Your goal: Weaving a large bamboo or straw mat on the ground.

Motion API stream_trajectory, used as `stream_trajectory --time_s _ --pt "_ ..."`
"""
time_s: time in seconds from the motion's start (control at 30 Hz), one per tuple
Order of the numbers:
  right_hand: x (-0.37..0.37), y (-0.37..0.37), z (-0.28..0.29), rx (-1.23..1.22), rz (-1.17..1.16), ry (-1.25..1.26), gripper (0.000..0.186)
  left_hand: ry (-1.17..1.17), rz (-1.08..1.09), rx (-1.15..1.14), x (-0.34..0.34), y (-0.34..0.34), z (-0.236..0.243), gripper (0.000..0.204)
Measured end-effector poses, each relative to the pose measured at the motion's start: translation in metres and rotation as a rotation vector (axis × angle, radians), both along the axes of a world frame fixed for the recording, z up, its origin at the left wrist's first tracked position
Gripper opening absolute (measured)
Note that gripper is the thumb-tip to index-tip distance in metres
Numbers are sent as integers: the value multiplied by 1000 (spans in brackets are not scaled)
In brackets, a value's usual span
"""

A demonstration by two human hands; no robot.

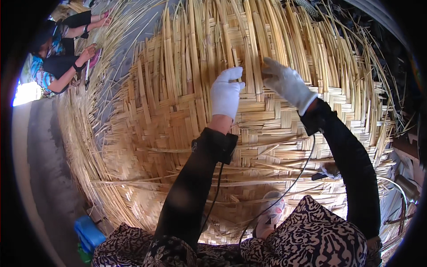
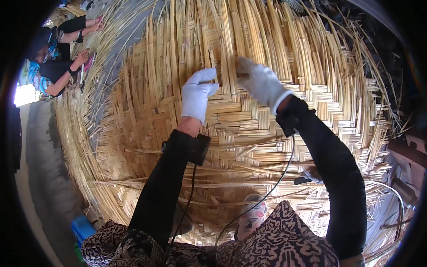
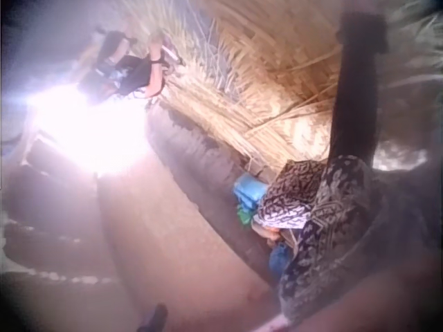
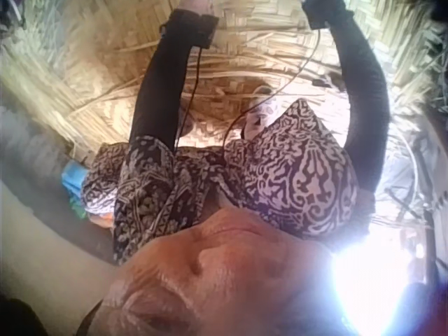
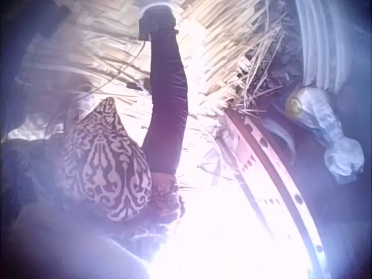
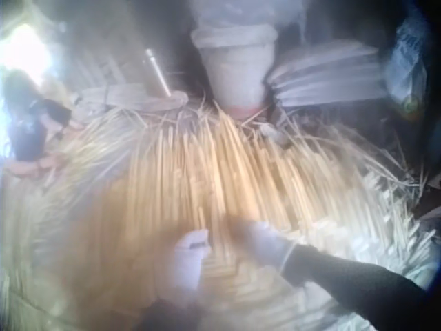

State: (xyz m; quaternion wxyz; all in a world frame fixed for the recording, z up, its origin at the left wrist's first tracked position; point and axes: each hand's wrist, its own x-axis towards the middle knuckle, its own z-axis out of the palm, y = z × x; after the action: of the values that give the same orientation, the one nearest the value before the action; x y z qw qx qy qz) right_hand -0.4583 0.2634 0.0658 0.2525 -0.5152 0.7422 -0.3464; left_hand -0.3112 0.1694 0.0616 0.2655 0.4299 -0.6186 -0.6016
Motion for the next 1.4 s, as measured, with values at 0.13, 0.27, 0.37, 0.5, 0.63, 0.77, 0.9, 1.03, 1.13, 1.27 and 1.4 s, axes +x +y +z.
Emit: stream_trajectory --time_s 0.13,0.27,0.37,0.5,0.63,0.77,0.9,1.03,1.13,1.27,1.4 --pt "3 -21 13 260 -116 -400 47 3 -73 103 1 4 8 26" --pt "31 -28 29 273 -10 -38 20 77 -27 117 19 2 -2 21" --pt "30 -29 44 449 -64 33 22 57 28 142 34 8 3 20" --pt "12 -30 7 357 -106 221 29 -8 -27 58 49 15 11 17" --pt "5 -28 -7 295 -135 373 33 -155 -126 -253 83 5 20 17" --pt "10 3 10 -103 -61 253 21 -529 -220 -448 121 4 55 12" --pt "35 63 29 -19 240 139 5 -936 -782 -827 136 32 39 14" --pt "59 92 52 105 341 128 8 -1144 -924 -1019 153 39 21 16" --pt "82 111 56 256 561 275 12 -1099 -881 -1037 158 36 19 14" --pt "114 146 30 344 676 502 9 -951 -809 -1080 164 35 25 17" --pt "116 165 7 187 548 619 9 -907 -1306 -933 153 63 44 32"
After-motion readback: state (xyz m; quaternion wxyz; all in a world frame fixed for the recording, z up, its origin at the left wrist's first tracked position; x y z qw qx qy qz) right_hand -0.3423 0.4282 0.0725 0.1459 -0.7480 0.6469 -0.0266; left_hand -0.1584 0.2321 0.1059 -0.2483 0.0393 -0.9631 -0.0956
